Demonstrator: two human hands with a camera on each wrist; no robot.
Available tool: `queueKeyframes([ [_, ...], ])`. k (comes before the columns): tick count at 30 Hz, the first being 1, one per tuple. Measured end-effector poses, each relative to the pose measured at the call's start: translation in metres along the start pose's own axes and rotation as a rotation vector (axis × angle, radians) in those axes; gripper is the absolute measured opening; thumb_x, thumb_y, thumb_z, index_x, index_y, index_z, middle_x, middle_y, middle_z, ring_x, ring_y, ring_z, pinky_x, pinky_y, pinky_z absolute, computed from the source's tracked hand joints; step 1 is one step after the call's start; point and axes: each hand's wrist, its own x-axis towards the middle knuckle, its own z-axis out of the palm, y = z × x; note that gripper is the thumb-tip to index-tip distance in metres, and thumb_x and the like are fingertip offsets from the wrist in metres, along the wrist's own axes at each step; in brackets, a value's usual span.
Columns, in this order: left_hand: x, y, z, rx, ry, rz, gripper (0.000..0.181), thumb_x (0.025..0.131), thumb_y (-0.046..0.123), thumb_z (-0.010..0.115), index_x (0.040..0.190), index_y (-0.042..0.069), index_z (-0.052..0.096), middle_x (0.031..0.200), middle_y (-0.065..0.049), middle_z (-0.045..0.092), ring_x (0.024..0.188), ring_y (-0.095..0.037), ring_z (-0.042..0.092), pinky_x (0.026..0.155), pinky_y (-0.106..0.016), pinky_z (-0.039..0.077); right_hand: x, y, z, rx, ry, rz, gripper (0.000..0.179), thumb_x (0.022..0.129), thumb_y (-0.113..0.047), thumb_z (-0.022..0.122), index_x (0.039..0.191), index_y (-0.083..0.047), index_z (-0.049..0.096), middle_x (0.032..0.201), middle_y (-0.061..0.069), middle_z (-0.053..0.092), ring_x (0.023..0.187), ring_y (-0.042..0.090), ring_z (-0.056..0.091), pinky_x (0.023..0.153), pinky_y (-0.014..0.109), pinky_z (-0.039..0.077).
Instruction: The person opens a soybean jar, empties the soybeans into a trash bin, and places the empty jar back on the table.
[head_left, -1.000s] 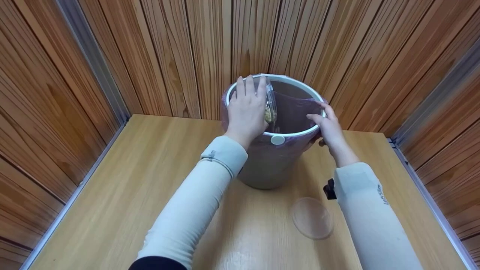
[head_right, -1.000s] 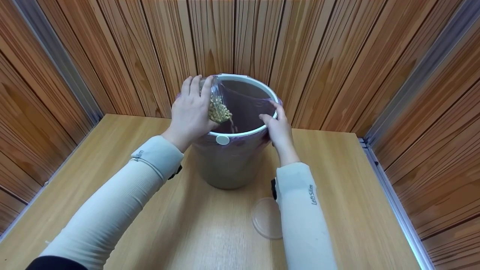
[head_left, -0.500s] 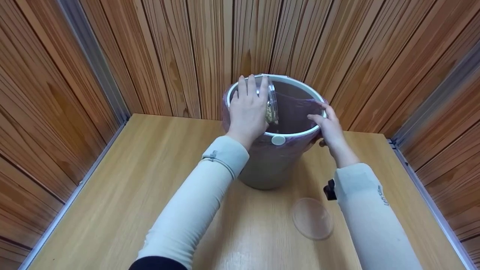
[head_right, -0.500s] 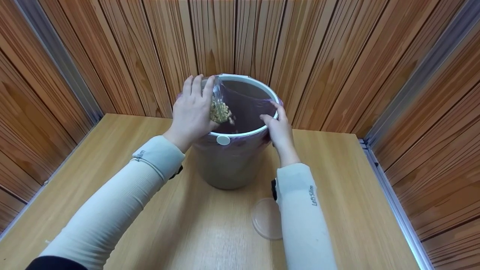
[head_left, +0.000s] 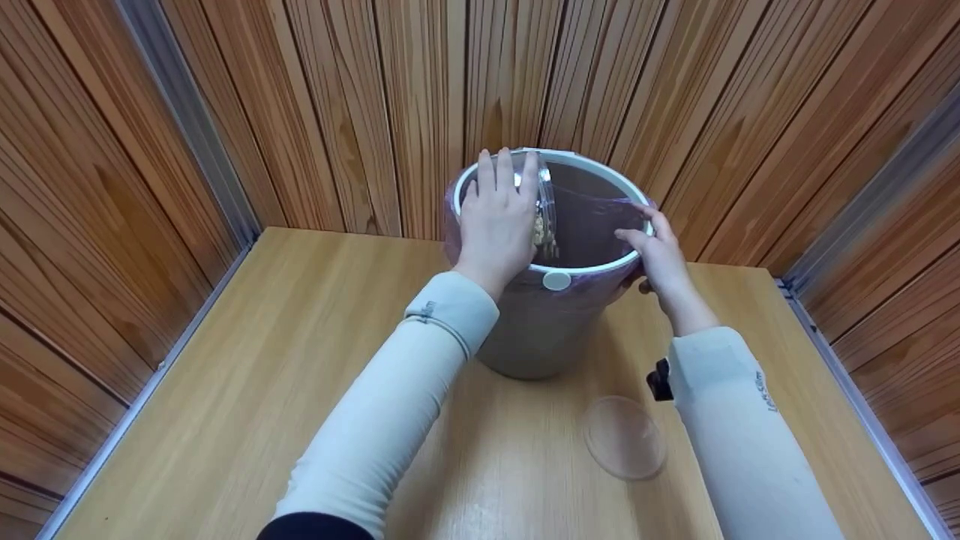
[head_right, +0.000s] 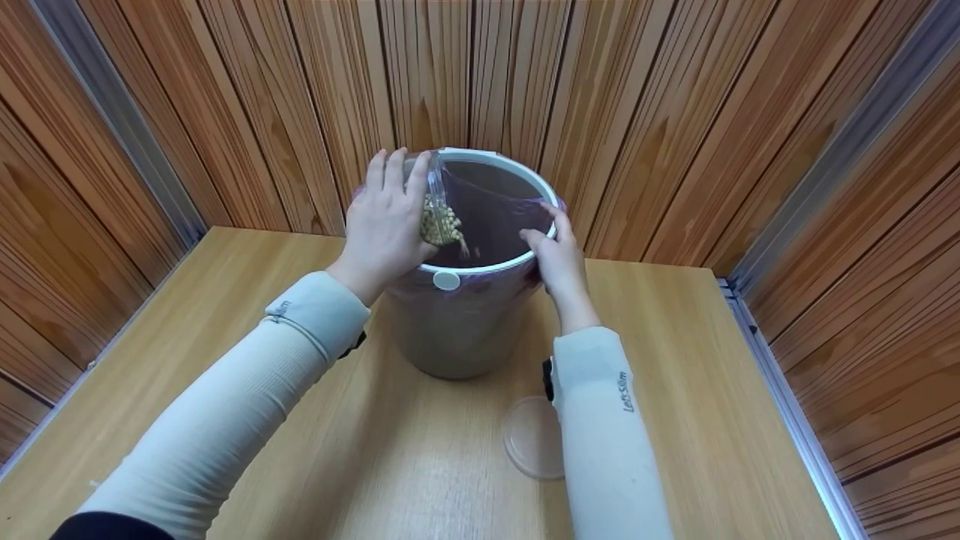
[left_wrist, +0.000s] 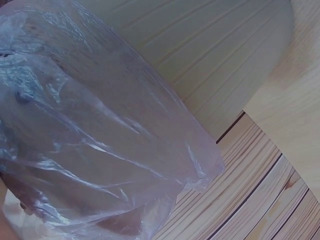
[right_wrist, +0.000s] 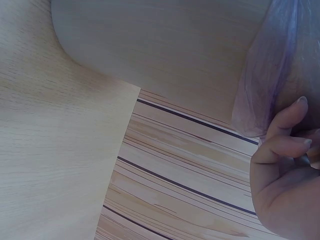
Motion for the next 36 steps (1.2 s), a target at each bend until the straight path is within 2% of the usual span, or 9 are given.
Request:
queueKeyframes([
  [5, 0.0, 0.0, 0.0, 0.0, 0.006, 0.003, 0.101, 0.073, 0.042, 0.07, 0.149, 0.015, 0.01, 0.151, -0.018, 0.018, 0.139, -0.039, 0.013, 0.108, -0.044, 0.031, 0.0, 0.0, 0.0, 0.009, 0.003, -0.004, 0.062, 0.089, -0.041, 0.048, 0.146, -0.031, 0.024, 0.148, 0.01, 0.024, 0.08, 0.025, 0.056, 0.064, 0.039, 0.038],
  [15, 0.0, 0.001, 0.0, 0.014, 0.027, 0.014, 0.099, 0.074, 0.039, 0.07, 0.149, 0.014, 0.011, 0.151, -0.018, 0.02, 0.139, -0.04, 0.014, 0.107, -0.045, 0.032, 0.0, -0.001, 0.0, -0.001, 0.003, 0.007, 0.063, 0.089, -0.043, 0.048, 0.145, -0.032, 0.024, 0.139, 0.013, 0.034, 0.065, 0.019, 0.055, 0.056, 0.034, 0.036],
  [25, -0.001, 0.001, 0.0, 0.027, 0.036, 0.023, 0.101, 0.074, 0.039, 0.071, 0.149, 0.014, 0.009, 0.151, -0.018, 0.019, 0.139, -0.04, 0.013, 0.107, -0.045, 0.032, 0.0, 0.001, 0.001, 0.008, 0.002, 0.01, 0.061, 0.09, -0.043, 0.047, 0.145, -0.033, 0.023, 0.144, 0.01, 0.028, 0.08, 0.025, 0.053, 0.063, 0.037, 0.037],
  [32, -0.002, 0.002, -0.001, 0.059, 0.071, 0.026, 0.097, 0.075, 0.035, 0.07, 0.149, 0.014, 0.01, 0.15, -0.018, 0.021, 0.138, -0.04, 0.014, 0.107, -0.045, 0.033, 0.002, -0.001, 0.001, 0.004, -0.007, -0.001, 0.061, 0.09, -0.039, 0.046, 0.146, -0.03, 0.024, 0.139, 0.014, 0.034, 0.059, 0.019, 0.054, 0.054, 0.033, 0.036],
  [36, -0.002, 0.002, -0.001, 0.059, 0.077, 0.031, 0.097, 0.076, 0.036, 0.07, 0.149, 0.014, 0.01, 0.15, -0.018, 0.021, 0.138, -0.041, 0.014, 0.107, -0.045, 0.032, -0.008, -0.01, 0.002, 0.011, -0.019, 0.019, 0.062, 0.09, -0.038, 0.046, 0.146, -0.027, 0.022, 0.141, 0.014, 0.031, 0.064, 0.019, 0.053, 0.06, 0.035, 0.036],
])
